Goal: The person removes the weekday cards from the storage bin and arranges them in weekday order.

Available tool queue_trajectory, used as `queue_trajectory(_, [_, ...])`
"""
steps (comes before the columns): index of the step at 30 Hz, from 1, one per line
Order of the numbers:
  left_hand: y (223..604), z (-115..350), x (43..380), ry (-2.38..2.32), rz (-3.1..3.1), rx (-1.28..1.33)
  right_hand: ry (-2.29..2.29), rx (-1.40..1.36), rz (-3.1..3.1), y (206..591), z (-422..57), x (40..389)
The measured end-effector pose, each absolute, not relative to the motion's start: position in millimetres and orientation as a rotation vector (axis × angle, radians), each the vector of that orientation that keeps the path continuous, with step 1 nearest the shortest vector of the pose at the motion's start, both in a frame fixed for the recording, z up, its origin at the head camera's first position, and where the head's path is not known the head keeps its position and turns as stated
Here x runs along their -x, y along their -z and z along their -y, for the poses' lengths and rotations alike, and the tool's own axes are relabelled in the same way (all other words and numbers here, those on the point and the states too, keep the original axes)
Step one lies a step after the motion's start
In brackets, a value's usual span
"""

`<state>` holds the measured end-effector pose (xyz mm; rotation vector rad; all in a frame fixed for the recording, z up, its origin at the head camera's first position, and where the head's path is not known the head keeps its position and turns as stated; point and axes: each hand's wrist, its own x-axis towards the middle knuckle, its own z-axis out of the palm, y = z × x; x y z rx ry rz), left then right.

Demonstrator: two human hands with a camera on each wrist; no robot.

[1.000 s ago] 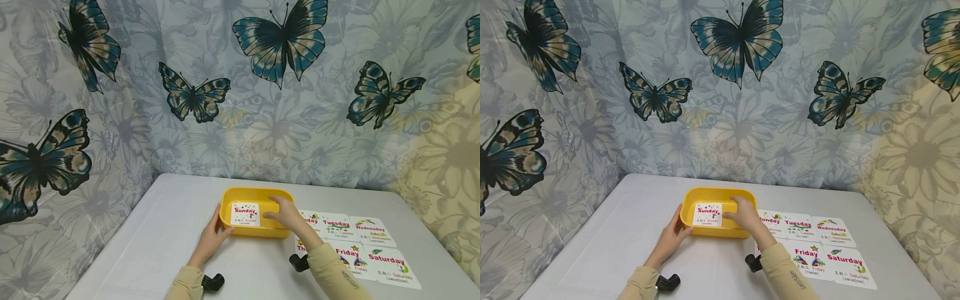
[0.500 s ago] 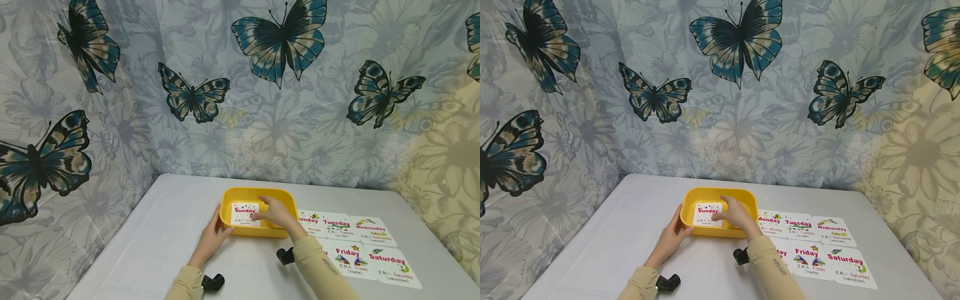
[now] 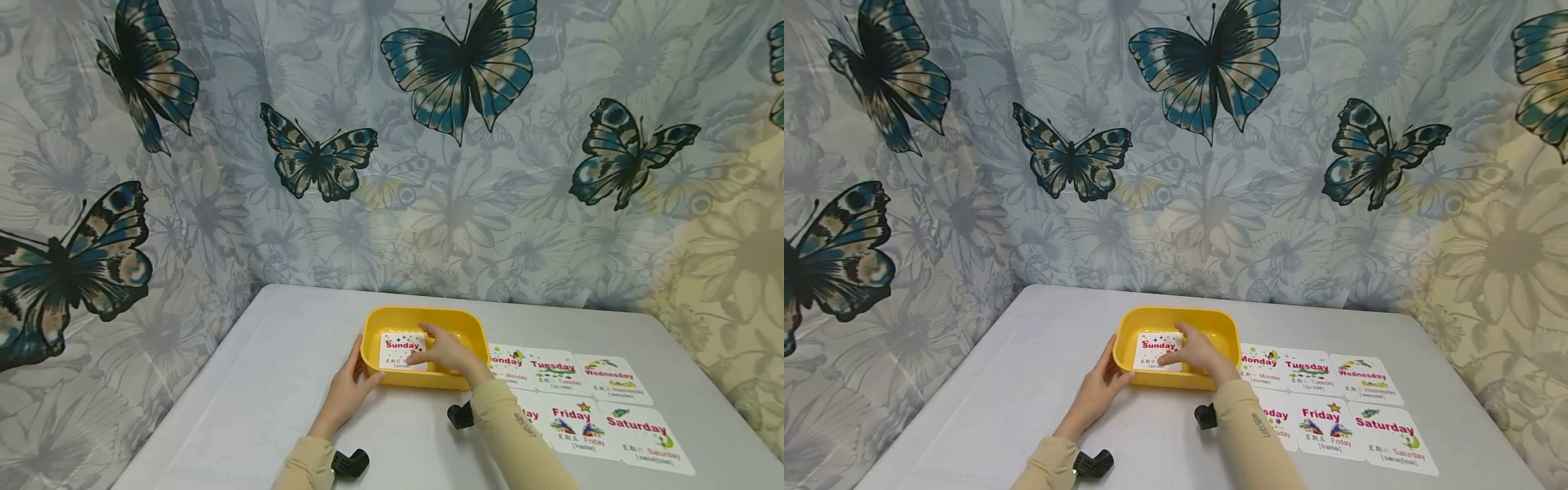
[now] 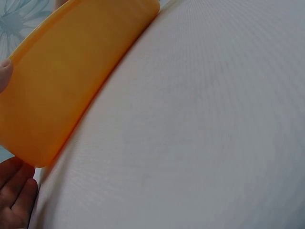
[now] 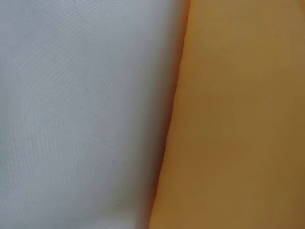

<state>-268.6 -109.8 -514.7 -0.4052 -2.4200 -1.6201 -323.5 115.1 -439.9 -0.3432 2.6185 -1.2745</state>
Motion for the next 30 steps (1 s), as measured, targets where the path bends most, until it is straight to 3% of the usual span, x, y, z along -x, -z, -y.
queue_trajectory(30, [513.6,109.5,267.8,1.574,2.444,0.388,1.176,0.284,-2.669,456.9,-106.8,337.1])
